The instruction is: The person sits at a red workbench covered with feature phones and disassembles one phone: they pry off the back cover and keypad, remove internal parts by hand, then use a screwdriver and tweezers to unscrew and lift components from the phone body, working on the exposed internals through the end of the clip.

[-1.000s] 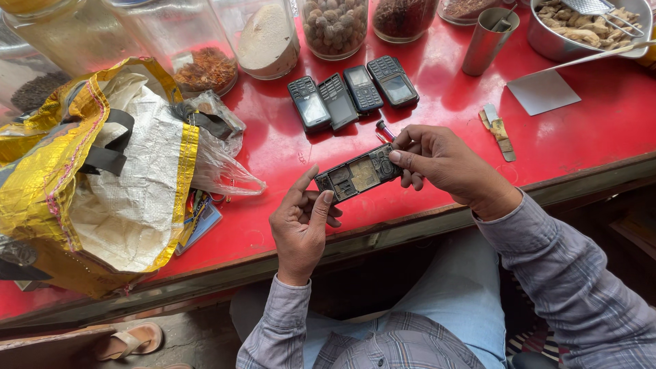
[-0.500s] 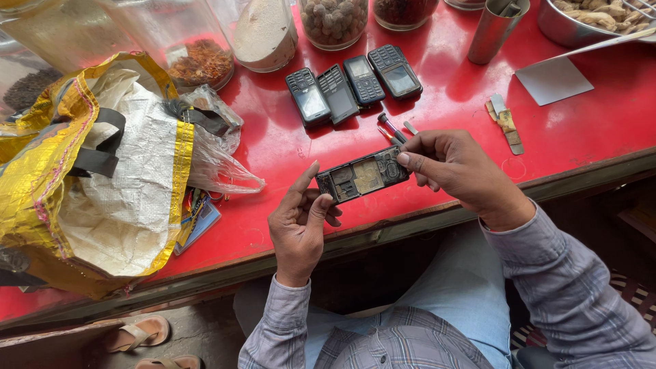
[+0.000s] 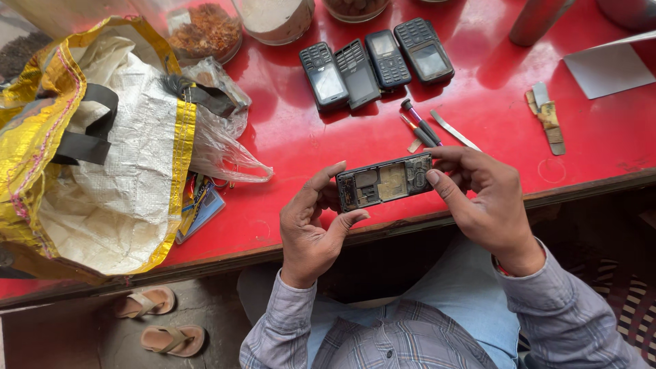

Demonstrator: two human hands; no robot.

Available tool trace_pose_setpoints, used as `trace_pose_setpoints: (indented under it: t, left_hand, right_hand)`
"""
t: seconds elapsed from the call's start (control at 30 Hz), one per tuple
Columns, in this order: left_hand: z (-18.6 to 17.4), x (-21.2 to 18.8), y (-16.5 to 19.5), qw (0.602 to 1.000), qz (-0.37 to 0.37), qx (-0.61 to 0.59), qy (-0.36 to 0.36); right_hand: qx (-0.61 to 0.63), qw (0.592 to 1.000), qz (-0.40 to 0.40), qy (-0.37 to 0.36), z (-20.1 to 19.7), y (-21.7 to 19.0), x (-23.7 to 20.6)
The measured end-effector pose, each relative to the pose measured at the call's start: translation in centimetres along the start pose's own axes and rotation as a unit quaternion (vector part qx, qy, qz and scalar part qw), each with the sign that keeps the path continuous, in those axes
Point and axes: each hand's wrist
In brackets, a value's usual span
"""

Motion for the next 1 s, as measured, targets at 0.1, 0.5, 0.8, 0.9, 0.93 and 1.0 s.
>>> trace_pose_setpoints:
  t: [0.1,0.5,0.8,0.9,0.93,1.0]
  left_hand:
    - [0.1,0.1,-0.1,0.999,0.005,0.034,0.000]
    - [-0.2,1.0,-0.2,0.996,0.030,0.089,-0.011]
    - [-0.1,1.2,-0.2,0.994,0.021,0.108,-0.006]
    - [-0.1,1.2,-0.2,0.994,0.021,0.109,-0.008]
    - [-0.1,1.2,-0.2,0.994,0.024,0.107,-0.008]
    - [-0.1,1.2,-0.2,0.994,0.029,0.102,-0.009]
  right_hand:
    - [-0.026,0.998,-0.045,0.030,0.4,0.6,0.1]
    - [0.023,0.994,-0.081,0.067,0.8,2.8,0.1]
    - [0.023,0.993,-0.083,0.082,0.7,3.4,0.0]
    - [0.019,0.993,-0.081,0.086,0.8,3.5,-0.1]
    - [0.020,0.993,-0.082,0.087,0.8,3.5,-0.1]
    - [0.023,0.992,-0.085,0.088,0.8,3.6,-0.2]
Point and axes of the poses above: each hand's wrist, its own x-axis towards the middle knuckle, its own z-axis out of the palm, y = z × x, and after that the axes turned 2 degrees about y, right-handed
